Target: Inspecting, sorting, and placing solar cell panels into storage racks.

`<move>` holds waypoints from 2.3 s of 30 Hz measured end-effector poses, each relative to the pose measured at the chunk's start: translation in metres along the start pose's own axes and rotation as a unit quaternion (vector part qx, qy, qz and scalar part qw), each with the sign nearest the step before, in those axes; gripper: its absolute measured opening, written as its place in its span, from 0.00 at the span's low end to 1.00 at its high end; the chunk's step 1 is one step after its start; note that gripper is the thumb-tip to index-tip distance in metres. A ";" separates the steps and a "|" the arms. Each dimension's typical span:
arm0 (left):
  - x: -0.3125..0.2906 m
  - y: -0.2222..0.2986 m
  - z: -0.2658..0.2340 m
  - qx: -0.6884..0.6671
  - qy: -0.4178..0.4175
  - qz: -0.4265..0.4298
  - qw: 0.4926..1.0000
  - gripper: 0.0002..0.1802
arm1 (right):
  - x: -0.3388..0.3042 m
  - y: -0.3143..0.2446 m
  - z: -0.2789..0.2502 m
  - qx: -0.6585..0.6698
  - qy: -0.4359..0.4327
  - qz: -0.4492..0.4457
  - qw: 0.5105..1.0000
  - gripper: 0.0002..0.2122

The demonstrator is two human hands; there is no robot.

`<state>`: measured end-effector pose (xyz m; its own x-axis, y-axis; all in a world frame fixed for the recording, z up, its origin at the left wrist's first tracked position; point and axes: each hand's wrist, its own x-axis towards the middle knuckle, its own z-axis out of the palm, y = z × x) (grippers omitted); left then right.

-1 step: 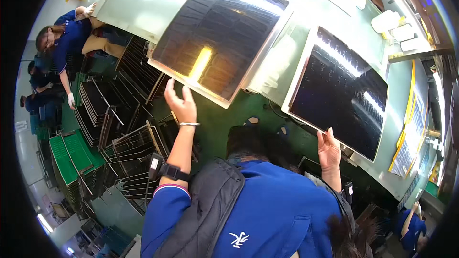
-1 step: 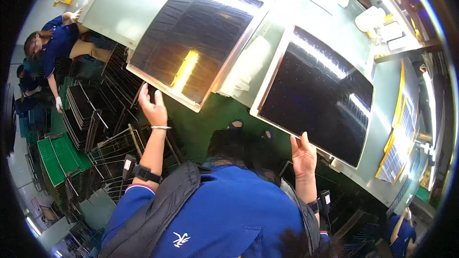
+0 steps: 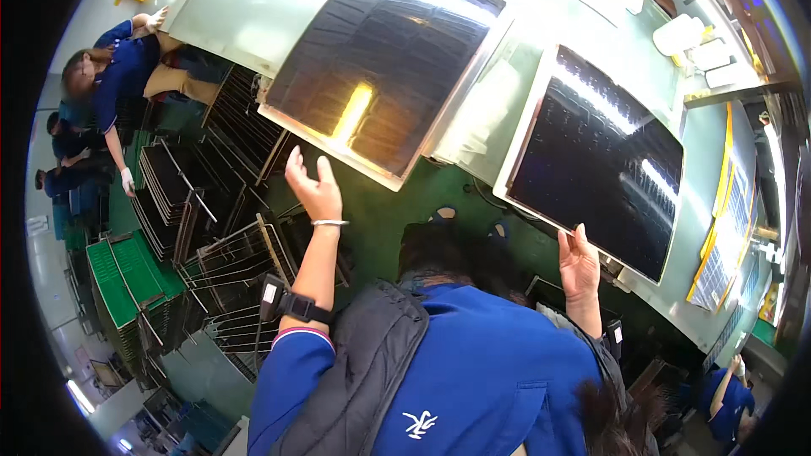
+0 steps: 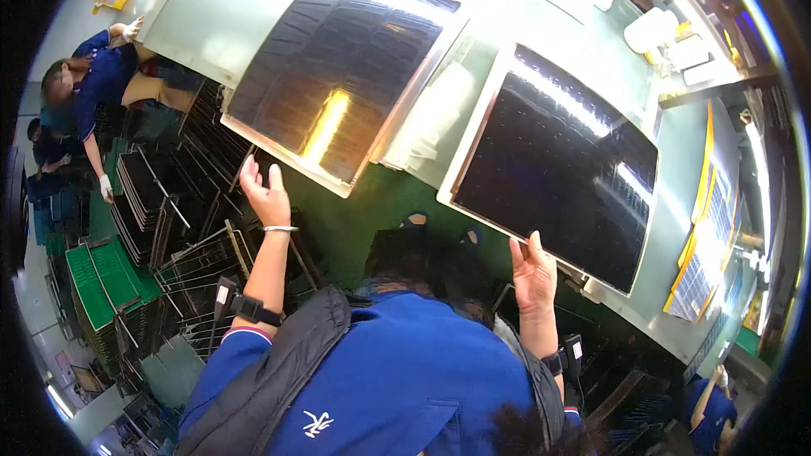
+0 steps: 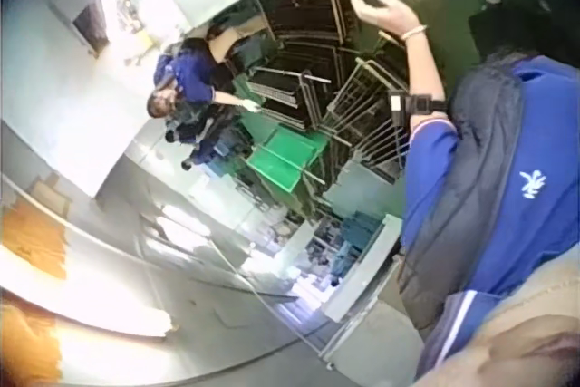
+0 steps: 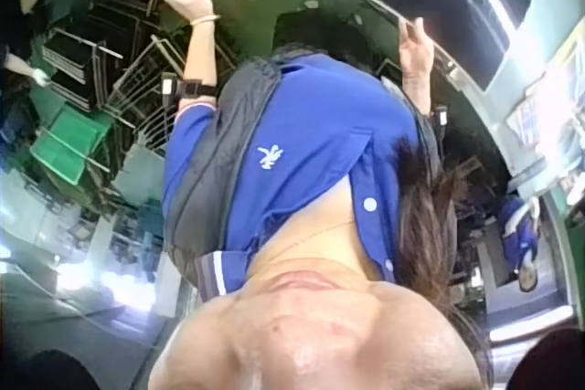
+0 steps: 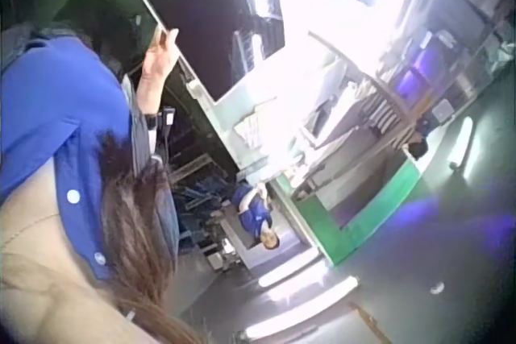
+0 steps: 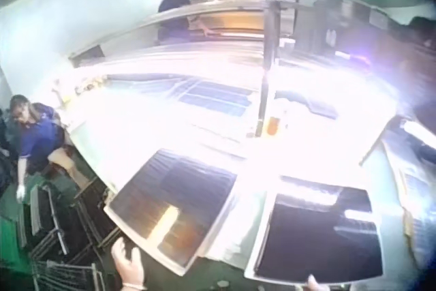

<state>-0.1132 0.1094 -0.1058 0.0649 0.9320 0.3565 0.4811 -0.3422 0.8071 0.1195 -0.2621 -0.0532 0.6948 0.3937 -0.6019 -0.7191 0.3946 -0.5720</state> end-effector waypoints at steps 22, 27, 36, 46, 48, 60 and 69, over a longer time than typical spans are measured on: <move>-0.120 0.134 0.046 -0.201 -0.648 -0.378 0.630 0.19 | -0.037 0.016 -0.045 0.067 0.001 0.045 0.997 0.06; -0.115 0.131 0.042 -0.149 -0.622 -0.303 0.707 0.10 | -0.026 0.030 -0.044 0.094 -0.032 0.082 0.992 0.07; -0.096 0.145 0.055 -0.189 -0.592 -0.319 0.716 0.09 | -0.024 0.015 -0.036 0.056 -0.093 0.066 0.992 0.12; -0.065 0.155 0.113 -0.084 -0.488 0.238 0.835 0.24 | -0.047 -0.007 -0.009 0.062 -0.034 0.008 0.997 0.12; -0.044 0.096 0.161 0.079 -0.417 0.465 0.777 0.32 | -0.076 -0.030 0.013 0.040 -0.048 0.006 0.998 0.11; -0.091 0.221 0.238 -0.127 -0.295 0.079 0.944 0.25 | -0.013 -0.087 -0.070 -0.717 0.130 -0.366 0.578 0.28; -0.060 0.191 0.195 -0.019 -0.349 0.209 0.913 0.25 | 0.022 -0.069 -0.075 -0.808 0.112 -0.145 0.560 0.27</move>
<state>0.1454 0.0114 -0.0646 0.7835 0.5636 0.2617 0.2565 -0.6769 0.6899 0.1835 -0.3428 -0.0691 0.8962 0.3229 -0.3043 0.2260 -0.9224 -0.3133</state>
